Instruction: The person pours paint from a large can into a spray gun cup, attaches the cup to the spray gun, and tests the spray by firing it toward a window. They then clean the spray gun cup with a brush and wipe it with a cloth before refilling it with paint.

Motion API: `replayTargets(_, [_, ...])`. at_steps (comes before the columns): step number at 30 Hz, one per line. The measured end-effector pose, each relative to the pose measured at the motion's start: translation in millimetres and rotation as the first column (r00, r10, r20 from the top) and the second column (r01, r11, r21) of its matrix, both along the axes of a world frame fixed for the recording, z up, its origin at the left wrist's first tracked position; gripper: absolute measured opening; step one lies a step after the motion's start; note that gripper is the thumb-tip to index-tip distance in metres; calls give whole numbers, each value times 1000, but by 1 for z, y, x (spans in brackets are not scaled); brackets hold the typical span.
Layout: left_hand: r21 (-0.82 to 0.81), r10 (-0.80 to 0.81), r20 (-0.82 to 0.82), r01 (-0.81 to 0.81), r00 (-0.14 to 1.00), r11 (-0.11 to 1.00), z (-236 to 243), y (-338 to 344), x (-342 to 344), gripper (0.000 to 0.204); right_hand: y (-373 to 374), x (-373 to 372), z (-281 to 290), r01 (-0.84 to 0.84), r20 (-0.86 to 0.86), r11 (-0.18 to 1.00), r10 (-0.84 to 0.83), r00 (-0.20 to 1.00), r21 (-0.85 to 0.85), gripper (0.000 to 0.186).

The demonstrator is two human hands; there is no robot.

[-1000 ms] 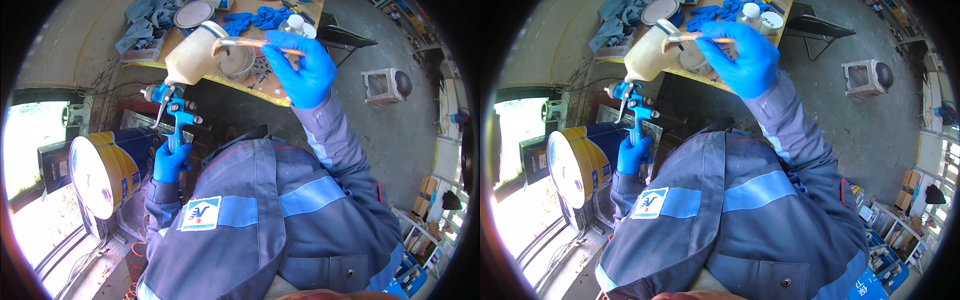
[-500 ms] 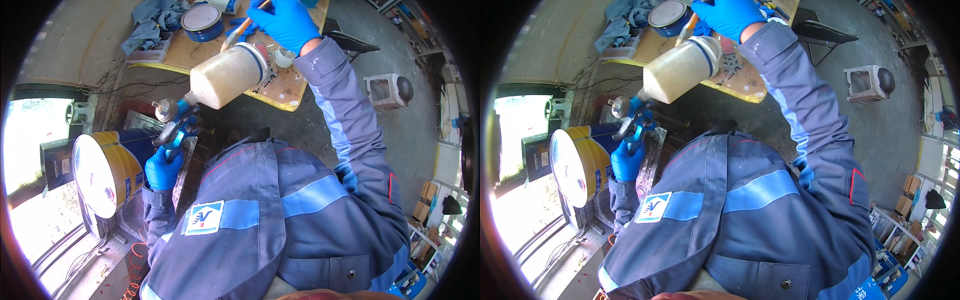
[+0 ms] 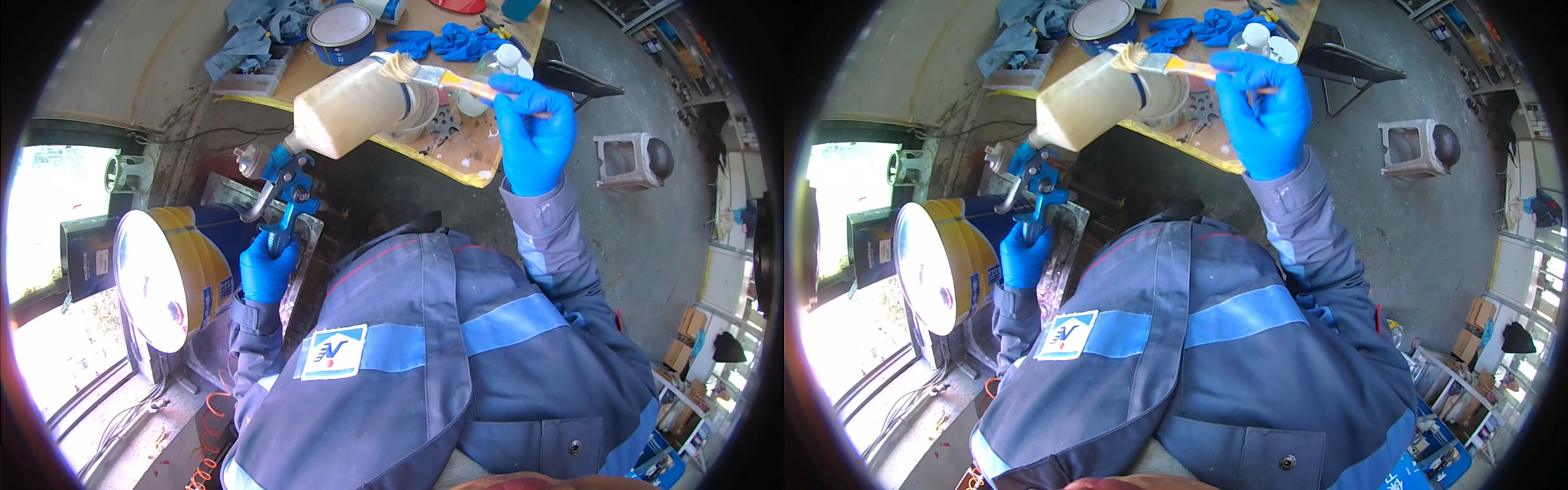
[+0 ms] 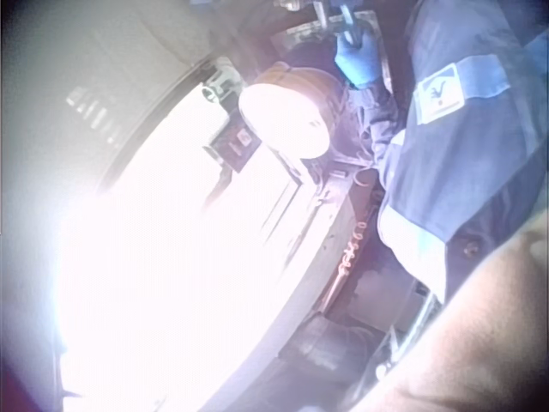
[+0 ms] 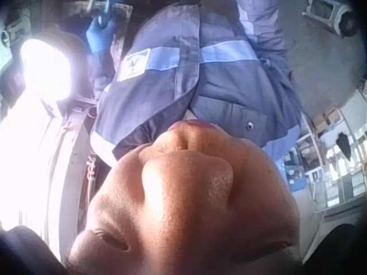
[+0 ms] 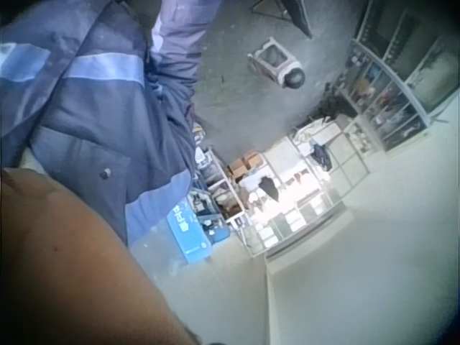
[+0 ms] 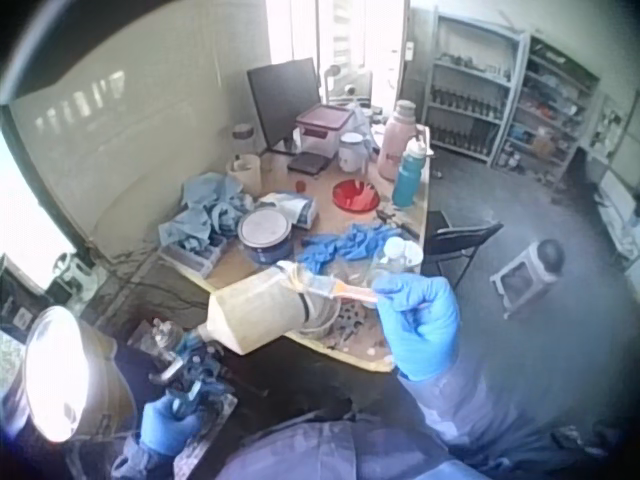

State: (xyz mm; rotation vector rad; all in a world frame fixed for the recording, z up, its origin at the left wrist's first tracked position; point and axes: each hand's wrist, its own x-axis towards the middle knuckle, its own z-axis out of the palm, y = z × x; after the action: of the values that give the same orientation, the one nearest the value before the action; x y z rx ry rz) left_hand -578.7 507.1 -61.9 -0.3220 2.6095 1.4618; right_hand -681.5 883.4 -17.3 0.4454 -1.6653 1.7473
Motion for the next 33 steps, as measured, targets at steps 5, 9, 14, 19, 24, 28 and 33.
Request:
replayTargets(5, [444, -3, 334, -154, 943, 883, 6, 14, -1, 13, -7, 29, -24, 106, 10, 955, -113, 994, 277, 23])
replayTargets(9, [664, -154, 518, -282, 841, 692, 14, 18, 2, 13, -16, 34, -35, 85, 55, 941, -109, 992, 327, 25])
replayTargets(14, [864, -482, 486, -317, 729, 392, 15, 13, 8, 20, -11, 34, -18, 221, -129, 948, -195, 972, 230, 18])
replayTargets(19, [898, -631, 419, -399, 653, 183, 5, 11, 10, 26, -24, 26, -12, 72, -132, 996, -64, 989, 55, 20])
replayTargets(24, [844, -800, 145, -494, 583, -207, -3, 15, 16, 28, -38, 1, -36, 7, 1, 973, -7, 1000, -233, 26])
replayTargets(28, [854, -807, 70, -453, 587, -256, -7, 17, 18, 28, -24, 6, -34, 29, 33, 923, -18, 999, -383, 25])
replayTargets(33, [813, -812, 56, -499, 581, -301, -14, 17, 20, 29, -27, 6, -34, -129, 29, 875, 161, 987, -467, 19])
